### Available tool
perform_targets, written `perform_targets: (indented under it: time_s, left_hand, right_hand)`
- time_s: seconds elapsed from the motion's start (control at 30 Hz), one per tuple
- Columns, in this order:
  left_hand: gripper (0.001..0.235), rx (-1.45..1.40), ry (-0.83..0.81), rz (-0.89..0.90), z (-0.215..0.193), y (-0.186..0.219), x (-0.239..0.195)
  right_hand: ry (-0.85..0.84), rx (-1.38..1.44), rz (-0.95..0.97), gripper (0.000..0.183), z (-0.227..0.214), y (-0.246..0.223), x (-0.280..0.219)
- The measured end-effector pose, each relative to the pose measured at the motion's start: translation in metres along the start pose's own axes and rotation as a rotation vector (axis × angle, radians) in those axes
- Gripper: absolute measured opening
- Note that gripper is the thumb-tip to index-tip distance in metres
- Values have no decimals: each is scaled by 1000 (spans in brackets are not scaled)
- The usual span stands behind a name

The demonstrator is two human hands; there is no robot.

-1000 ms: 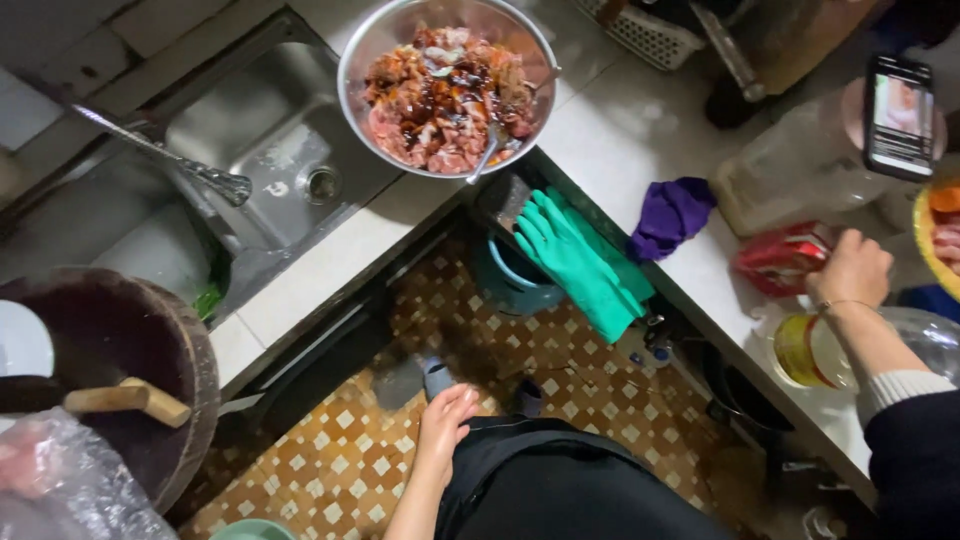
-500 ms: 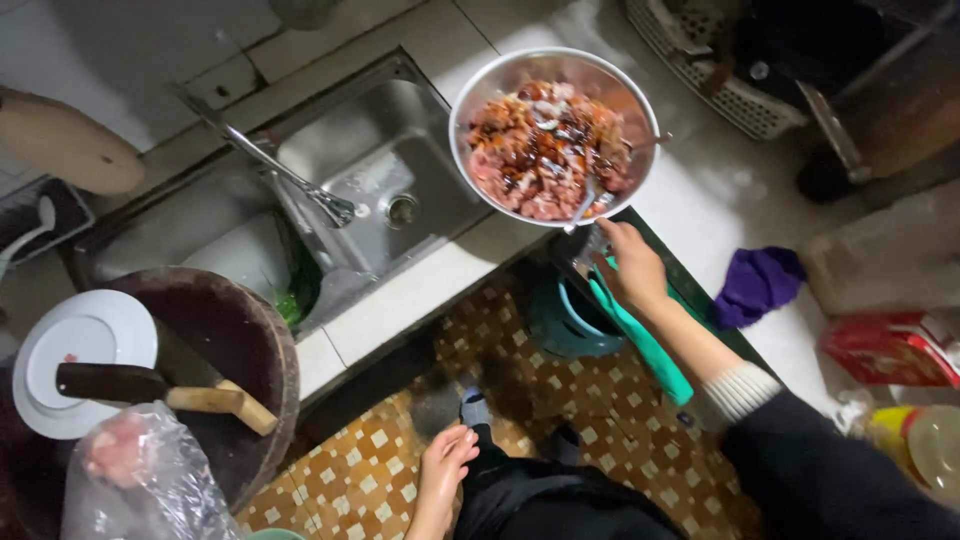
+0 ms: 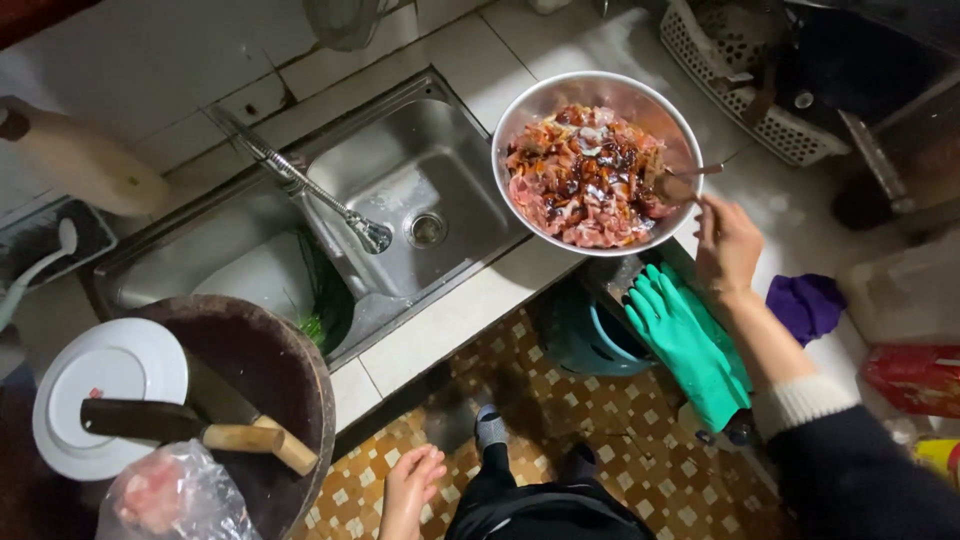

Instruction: Adding condensed milk and cooking oil to a bowl of meat for marination.

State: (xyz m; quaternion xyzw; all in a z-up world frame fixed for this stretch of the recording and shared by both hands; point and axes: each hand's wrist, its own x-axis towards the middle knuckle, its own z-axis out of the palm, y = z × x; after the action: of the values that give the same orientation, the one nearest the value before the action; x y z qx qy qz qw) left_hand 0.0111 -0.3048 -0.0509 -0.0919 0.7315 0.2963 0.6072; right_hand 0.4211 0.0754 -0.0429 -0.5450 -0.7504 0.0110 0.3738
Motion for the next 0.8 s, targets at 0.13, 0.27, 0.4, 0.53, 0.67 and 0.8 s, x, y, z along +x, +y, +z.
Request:
perform_targets:
  time_s: [0.13,0.27,0.4,0.53,0.67,0.8]
  left_hand:
    - [48,69,-27,41,7,14,6]
    - [47,110,-59,55,8,14,15]
    - [51,124,-50,47,4,10,23]
    - [47,97,-46,16,2,10,20]
    - [47,118,-31,35,5,6,22]
    - [47,151,-49,44,10,15,11]
  right_hand:
    - [84,256,636,33,26,-11,-25]
    - [259,880,1253,18,53,-15,-33]
    - [137,738,1262,11,55,-10,-26]
    - [-63,434,1147,5,39,-28,-12]
    - [-196,190,1139,10,43,-34,-5]
    - [-231,263,1170,14,47,-39,-4]
